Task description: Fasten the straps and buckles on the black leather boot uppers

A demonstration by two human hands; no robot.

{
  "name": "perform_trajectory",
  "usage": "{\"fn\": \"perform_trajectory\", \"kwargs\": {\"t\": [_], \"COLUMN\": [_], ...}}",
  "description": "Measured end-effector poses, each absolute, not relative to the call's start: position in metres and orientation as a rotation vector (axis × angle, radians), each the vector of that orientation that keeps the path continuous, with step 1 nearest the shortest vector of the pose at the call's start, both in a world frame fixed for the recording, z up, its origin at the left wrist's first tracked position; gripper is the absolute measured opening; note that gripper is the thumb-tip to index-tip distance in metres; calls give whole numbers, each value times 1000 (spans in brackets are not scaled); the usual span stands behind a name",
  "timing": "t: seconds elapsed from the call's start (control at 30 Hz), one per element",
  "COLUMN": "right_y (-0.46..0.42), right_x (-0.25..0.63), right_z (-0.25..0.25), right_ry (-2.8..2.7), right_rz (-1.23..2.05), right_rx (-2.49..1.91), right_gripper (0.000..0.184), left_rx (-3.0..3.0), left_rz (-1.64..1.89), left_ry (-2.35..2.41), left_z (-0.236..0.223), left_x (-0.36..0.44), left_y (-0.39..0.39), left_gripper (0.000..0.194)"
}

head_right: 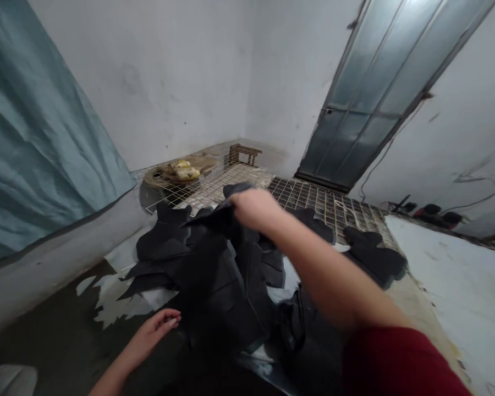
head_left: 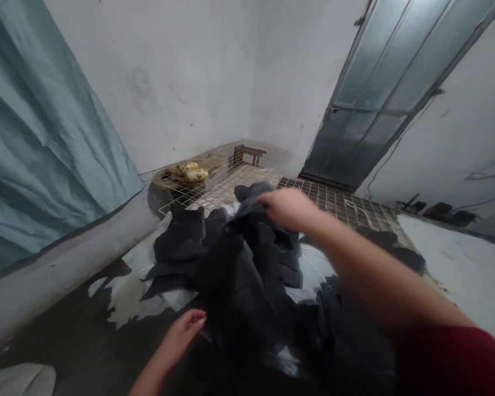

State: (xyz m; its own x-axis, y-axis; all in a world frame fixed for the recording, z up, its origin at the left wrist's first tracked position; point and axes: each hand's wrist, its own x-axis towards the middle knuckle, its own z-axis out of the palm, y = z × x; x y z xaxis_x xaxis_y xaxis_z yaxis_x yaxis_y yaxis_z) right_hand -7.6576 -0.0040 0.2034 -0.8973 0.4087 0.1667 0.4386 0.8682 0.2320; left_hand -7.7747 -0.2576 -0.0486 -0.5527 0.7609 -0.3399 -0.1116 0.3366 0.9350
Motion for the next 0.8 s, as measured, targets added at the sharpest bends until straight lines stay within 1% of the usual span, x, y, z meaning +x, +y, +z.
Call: {"fn": "perform_trajectory", "kwargs": {"t": [0.1,0.2,0.3,0.37,0.47,0.5,0.6,0.63,0.7,0.77,0.8], "right_y": [-35,-55,-66,-69,-71,-71,-70,-69,-63,-55,-49], "right_x": [-7658,-7636,-7609,-7596,-7585,-7583,-7581,-7582,-7589,-7603,-7612], "right_z": [130,58,14,2,2,4,8,8,6,0,-5], "right_ry": [-3127,-3289,-3326,-3304,-3270,-3264,-3246,-3236,-3187,-3014,-2883], "right_rz": [-251,-79,15,45,76,94,239,332,601,925,1048], "right_rx": [-332,-66,110,182,197,183,106,63,-80,-409,-614], "right_gripper": [35,32,35,39,43,44,46,48,55,58,55], "left_rx": [288,53,42,87,156,191,352,414,449,329,251], "left_rz": [1466,1608,1596,1583,1687,1737,1927,2001,2107,2106,2079], "left_ry": [1641,1346,1091,1075,1273,1318,1353,1376,1519,1729,1810], "left_z": [-61,-67,-62,-53,-34,-27,-16,-17,-30,-51,-62], "left_x": [-7781,-7779,-7769,-7764,-7768,-7772,-7787,-7791,-7797,-7799,-7799], "left_y": [-264,-261,-240,-216,-177,-166,-148,-148,-154,-164,-168], "left_gripper": [51,54,52,52,52,55,73,74,66,55,51]}}
